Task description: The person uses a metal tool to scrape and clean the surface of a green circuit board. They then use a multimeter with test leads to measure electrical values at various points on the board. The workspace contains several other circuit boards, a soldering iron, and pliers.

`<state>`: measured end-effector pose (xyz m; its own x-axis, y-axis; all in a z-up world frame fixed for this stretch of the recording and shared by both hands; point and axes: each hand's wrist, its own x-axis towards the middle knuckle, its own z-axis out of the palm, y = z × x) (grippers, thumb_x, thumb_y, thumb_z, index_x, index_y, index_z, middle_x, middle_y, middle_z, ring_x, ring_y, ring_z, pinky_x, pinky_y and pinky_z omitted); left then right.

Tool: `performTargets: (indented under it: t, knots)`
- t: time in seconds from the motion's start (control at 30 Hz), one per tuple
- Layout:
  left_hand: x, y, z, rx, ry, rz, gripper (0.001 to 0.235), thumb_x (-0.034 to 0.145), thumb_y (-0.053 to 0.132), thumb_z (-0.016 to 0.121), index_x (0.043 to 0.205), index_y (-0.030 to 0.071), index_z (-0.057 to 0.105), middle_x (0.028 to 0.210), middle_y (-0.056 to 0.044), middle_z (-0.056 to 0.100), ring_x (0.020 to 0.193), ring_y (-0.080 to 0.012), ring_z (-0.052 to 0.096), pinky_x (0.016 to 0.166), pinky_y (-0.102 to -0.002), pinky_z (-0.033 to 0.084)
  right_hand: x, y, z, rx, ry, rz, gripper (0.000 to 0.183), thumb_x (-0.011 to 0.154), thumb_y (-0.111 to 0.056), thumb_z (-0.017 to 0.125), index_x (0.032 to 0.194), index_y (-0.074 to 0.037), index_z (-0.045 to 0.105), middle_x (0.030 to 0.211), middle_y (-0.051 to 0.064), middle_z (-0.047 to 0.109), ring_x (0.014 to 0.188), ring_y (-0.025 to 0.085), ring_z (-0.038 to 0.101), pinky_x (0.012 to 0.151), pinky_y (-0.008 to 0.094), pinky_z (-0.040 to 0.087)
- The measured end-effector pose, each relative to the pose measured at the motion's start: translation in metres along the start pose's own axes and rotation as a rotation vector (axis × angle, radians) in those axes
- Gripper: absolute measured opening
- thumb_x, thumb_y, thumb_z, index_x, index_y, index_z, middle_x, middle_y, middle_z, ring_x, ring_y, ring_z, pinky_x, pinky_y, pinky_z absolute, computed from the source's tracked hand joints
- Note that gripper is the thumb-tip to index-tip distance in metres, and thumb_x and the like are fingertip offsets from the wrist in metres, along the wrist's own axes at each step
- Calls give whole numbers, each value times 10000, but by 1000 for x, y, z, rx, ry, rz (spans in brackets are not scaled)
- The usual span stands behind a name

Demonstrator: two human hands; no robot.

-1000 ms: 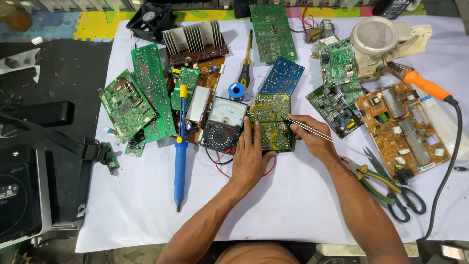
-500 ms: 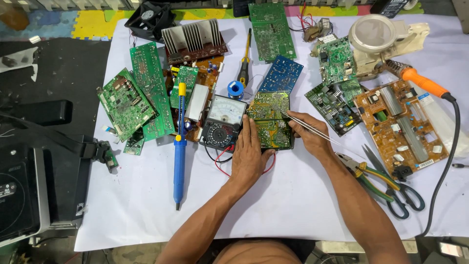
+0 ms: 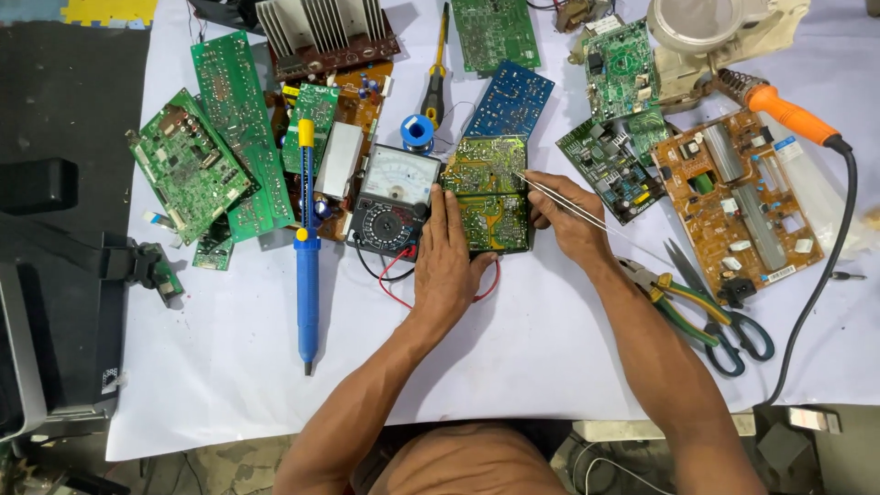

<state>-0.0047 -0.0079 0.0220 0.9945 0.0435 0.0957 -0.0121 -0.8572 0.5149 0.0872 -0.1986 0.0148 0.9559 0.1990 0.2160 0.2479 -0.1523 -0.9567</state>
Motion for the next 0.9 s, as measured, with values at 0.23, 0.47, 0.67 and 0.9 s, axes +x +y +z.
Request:
performTargets:
  t: [0.23, 0.47, 0.67, 0.9]
  knots:
    - [-1, -2, 5, 8, 7, 1, 1111, 834, 371, 806, 1601, -22, 106, 1657, -275, 74, 1354, -426, 418, 1106, -493, 400, -1, 5, -4, -40, -46, 31, 220, 1015, -127, 715, 1219, -54, 753, 743, 149, 707, 665, 167, 708, 625, 300, 620]
    - [0, -4, 5, 31, 23, 24, 1081, 853, 387, 786, 1599, -36, 127, 1653, -289, 87, 1358, -438, 430, 1097, -487, 414, -1, 5, -3, -2, -53, 2, 212, 1016, -111, 710, 1210, -30, 743, 991, 185, 742, 742, 178, 703, 634, 311, 626]
    - [-1, -6, 8, 48, 40, 41, 1057, 860, 391, 777, 1595, -41, 152, 1650, -296, 93, 1364, -440, 428, 1095, -486, 418, -1, 5, -4, -13, -66, -3, 201, 1028, -110, 695, 1202, -22, 747, 926, 168, 721, 727, 185, 702, 633, 312, 621]
    - [-1, -7, 8, 47, 54, 59, 1045, 865, 393, 772, 1593, -38, 159, 1646, -303, 96, 1366, -441, 424, 1095, -487, 418, -2, -10, -2, -54, -36, -6, 201, 1033, -127, 704, 1199, -27, 754, 748, 154, 701, 645, 185, 702, 610, 314, 607]
